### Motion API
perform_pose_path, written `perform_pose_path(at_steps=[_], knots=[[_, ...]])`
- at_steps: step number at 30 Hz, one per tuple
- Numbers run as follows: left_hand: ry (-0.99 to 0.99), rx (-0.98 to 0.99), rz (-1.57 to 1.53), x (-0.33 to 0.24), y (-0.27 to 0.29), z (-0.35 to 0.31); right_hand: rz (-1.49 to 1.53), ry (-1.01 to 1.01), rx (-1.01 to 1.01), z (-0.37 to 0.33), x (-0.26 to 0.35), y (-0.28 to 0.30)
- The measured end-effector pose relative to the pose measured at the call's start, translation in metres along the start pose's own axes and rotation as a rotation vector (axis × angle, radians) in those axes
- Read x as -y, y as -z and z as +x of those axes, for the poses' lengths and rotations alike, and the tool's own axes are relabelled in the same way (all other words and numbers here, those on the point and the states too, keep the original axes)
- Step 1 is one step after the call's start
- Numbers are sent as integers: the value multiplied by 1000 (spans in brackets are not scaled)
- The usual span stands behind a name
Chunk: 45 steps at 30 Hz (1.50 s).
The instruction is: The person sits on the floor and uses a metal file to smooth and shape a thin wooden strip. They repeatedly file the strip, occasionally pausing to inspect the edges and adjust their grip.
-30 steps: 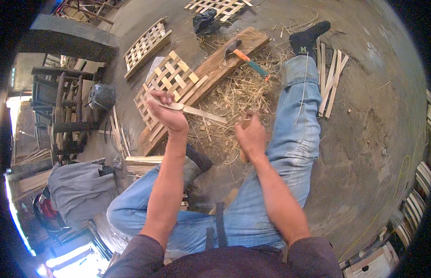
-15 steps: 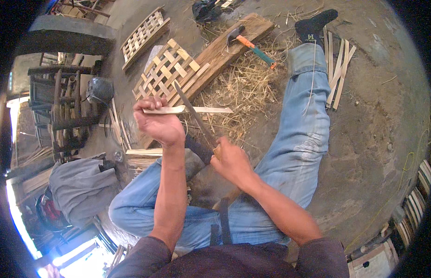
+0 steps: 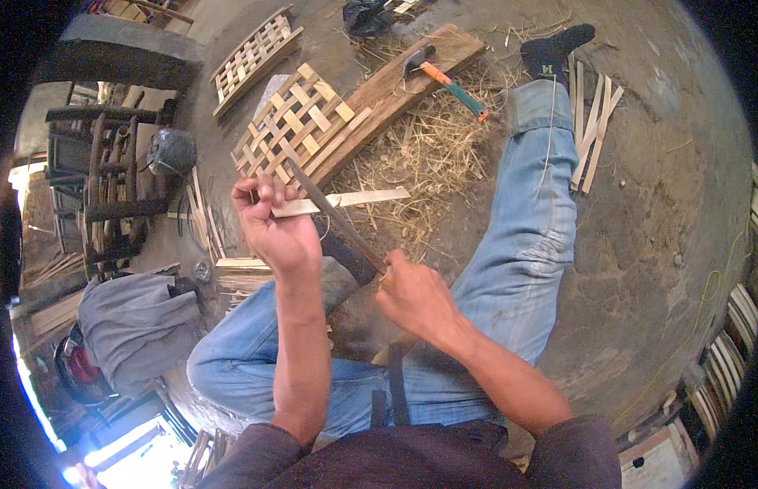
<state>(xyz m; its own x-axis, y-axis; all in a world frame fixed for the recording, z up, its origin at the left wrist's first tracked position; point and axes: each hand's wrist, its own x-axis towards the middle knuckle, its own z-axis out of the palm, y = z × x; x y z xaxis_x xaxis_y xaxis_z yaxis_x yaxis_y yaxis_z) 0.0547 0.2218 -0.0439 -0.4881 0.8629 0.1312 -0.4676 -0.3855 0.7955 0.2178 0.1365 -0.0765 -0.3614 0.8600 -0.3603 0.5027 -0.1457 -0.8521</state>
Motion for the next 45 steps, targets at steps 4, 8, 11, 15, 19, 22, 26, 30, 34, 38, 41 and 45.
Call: perform_pose_path(at_steps=[4, 8, 11, 15, 19, 22, 26, 30, 34, 38, 41, 45], knots=[[-60, -33, -76, 3, 3, -11, 28, -30, 30, -6, 27, 6], [-130, -81, -29, 11, -7, -22, 28, -20, -24, 2, 13, -2], [-155, -121, -65, 16, -13, -22, 11, 10, -50, 6, 10, 6], [-120, -85, 33, 13, -22, -28, -55, -18, -17, 14, -1, 6], [-117, -22, 114, 3, -30, -22, -65, -8, -17, 19, 0, 12], [-103, 44, 182, -9, -34, -16, -64, -20, -24, 19, 1, 11], [-184, -17, 93, 3, -33, -6, 67, 27, -74, 11, 22, 16], [-237, -3, -2, 12, -36, -11, 76, 61, -140, 18, 13, 7], [-263, -23, -55, 14, -41, -9, 36, 76, -174, 15, 14, 13], [-307, -49, 33, 23, -43, -11, -25, 28, -189, 22, -3, 9], [-325, -77, 37, 18, -38, 2, 81, 79, -165, 21, 17, 17], [-309, -119, 141, 20, -47, -12, 57, 90, -186, 16, 15, 16]])
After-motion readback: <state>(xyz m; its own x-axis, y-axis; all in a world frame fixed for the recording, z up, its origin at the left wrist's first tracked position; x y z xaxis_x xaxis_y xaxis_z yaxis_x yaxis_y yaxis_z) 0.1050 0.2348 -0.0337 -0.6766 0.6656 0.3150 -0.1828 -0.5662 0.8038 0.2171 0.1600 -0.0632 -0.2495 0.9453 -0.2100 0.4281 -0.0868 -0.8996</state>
